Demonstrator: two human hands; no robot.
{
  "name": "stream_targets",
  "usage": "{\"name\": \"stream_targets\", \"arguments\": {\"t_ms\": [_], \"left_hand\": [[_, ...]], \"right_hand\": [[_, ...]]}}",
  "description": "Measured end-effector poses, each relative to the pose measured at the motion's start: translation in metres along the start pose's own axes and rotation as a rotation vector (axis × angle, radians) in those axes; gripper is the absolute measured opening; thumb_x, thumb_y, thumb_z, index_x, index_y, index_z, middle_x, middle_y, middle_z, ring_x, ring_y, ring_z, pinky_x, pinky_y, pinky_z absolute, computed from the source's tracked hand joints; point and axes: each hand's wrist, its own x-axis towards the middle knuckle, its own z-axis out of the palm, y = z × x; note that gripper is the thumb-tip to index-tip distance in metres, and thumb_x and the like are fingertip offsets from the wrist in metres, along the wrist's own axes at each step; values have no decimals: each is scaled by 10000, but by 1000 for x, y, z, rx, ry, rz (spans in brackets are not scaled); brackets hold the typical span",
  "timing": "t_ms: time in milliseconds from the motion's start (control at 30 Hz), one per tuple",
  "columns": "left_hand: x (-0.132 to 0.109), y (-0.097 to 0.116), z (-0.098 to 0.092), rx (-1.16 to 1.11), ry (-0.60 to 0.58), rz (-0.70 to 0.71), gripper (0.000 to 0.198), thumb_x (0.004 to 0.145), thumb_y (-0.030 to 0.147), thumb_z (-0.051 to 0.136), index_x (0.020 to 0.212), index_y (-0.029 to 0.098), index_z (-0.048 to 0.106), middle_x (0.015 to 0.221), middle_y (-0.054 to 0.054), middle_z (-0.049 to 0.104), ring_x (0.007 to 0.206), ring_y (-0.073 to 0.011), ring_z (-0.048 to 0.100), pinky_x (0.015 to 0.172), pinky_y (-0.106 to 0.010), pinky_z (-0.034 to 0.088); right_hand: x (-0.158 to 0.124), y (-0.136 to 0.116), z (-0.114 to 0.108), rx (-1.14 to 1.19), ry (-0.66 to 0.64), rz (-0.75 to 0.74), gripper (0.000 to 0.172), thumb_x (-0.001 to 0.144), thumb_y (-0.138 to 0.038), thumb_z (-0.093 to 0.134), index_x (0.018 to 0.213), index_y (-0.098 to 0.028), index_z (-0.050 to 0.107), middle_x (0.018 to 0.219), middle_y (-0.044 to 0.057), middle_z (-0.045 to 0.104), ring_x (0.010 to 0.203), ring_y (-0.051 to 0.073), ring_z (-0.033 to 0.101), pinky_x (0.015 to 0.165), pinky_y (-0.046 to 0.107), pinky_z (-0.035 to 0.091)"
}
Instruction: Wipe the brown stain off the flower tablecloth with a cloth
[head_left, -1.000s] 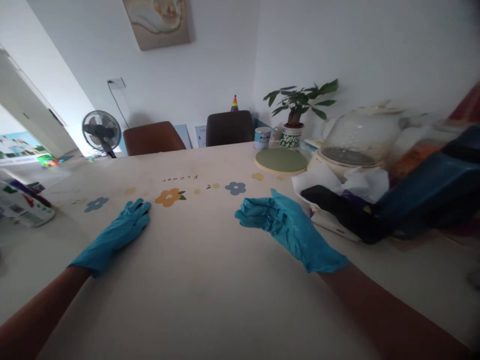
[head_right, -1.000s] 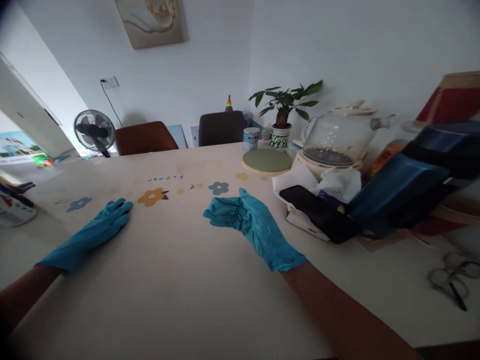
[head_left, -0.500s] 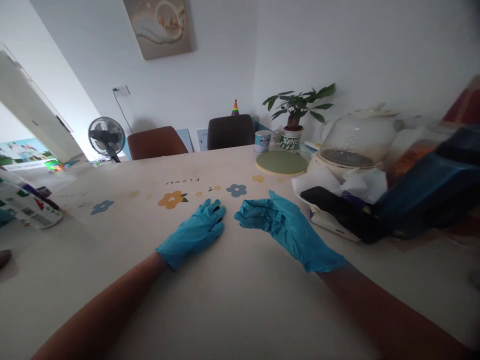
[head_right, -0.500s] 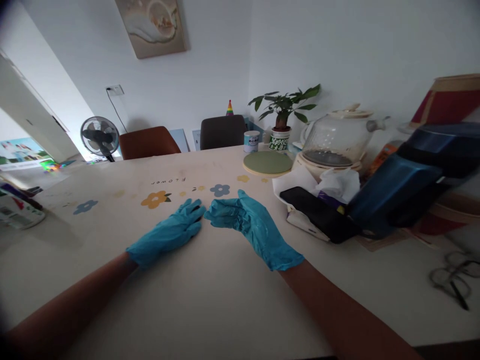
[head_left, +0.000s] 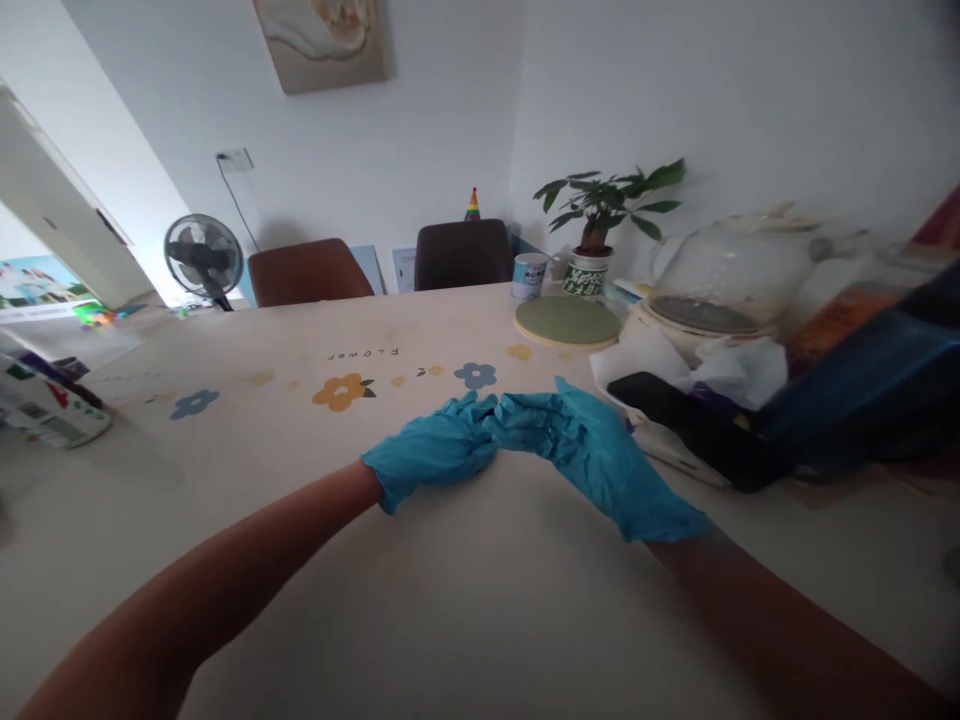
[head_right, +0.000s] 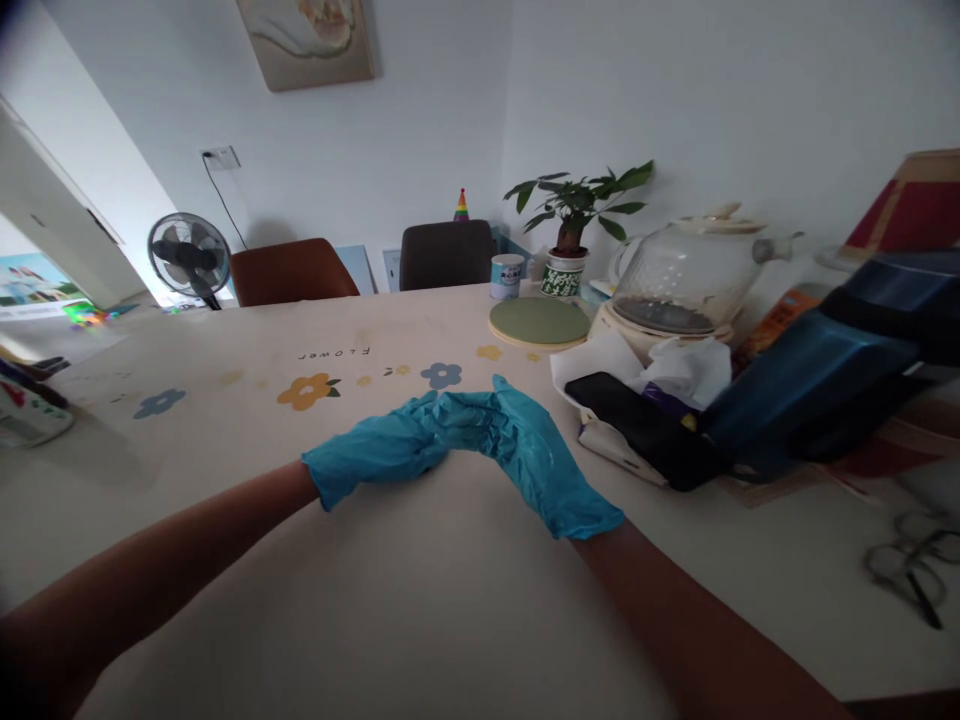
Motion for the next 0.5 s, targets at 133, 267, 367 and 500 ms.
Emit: {"name": "stream_targets", "arguments": {"t_ms": [133,267,367,500], "left_hand": [[-51,-13,-24,-16,-78,-238,779,1314,594,446,2044,335,526,2180,-78,322,2041,-446,285,1686,-707,275],[-107,-37,-48,33,-62,-466,798,1289,531,423,2018,233,551,2183,-138,293,2026,-465,314,1677,-701,258],[-151,-65,-58,61,8,-662,810,1264,518,417,2014,244,552,2174,-128,323,2025,-440,322,1672,-683,254],[-211,-93,-63,50,129,-885,851,1275,587,360,2058,274,472,2178,-88,321,2037,-368,312,1668,-603,276]], "right_hand": [[-7,-7,9,-12,23,12,493,1236,-674,912,1182,-191,994,1296,197,992,1294,452,984,1339,713,746],[-7,-7,14,-32,-9,16,535,1249,-712,885,1165,-195,993,1302,204,991,1301,479,982,1324,742,751],[-7,-8,16,-43,1,20,555,1257,-725,868,1131,-198,987,1300,206,992,1294,476,985,1305,730,766],[-7,-11,18,-50,31,16,526,1271,-681,866,1131,-188,988,1258,204,995,1260,449,994,1325,697,759]]}}
